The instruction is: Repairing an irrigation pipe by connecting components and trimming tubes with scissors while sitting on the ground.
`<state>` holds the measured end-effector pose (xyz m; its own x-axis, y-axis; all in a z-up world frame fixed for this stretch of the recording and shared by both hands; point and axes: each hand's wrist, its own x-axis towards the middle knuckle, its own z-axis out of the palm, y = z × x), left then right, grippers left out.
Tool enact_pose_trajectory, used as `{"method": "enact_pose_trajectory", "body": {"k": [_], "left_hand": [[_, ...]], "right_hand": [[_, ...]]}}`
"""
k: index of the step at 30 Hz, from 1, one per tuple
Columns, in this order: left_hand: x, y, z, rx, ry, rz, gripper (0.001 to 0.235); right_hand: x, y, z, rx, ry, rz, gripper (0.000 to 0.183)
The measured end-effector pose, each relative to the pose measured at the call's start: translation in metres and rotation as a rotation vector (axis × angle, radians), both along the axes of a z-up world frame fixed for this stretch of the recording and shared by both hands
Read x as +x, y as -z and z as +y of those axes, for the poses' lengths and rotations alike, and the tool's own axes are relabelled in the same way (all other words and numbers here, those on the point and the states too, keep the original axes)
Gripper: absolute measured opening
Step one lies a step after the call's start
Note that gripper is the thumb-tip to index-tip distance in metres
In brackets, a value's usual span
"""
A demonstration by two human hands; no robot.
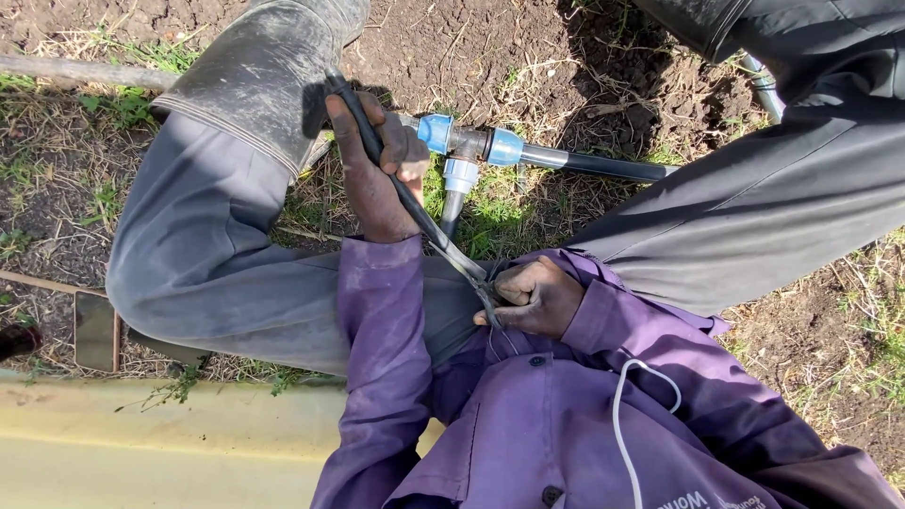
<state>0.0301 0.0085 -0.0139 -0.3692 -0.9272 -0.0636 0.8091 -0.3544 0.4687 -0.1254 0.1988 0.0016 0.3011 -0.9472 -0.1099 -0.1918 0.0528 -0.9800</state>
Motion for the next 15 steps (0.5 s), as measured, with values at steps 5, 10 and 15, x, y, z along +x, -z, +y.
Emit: {"method": "enact_pose_trajectory", "body": {"k": [5, 10, 15], "left_hand": [[0.007, -0.006, -0.004, -0.003, -0.063, -0.047, 0.039], [0.008, -0.013, 0.006, 0.115, 0.035, -0.074, 0.037], [0.022, 0.001, 0.034, -0.25, 0.357, -0.852, 0.043]], "right_hand": [[-0.003, 0.002, -0.004, 0.032, 0.006, -0.045, 0.071], [-0.011, 0.007, -0.003, -0.104, 0.104, 0.08, 0.062], [-0.013, -0.029, -0.022, 0.039, 0.13, 0.517, 0.048]]}}
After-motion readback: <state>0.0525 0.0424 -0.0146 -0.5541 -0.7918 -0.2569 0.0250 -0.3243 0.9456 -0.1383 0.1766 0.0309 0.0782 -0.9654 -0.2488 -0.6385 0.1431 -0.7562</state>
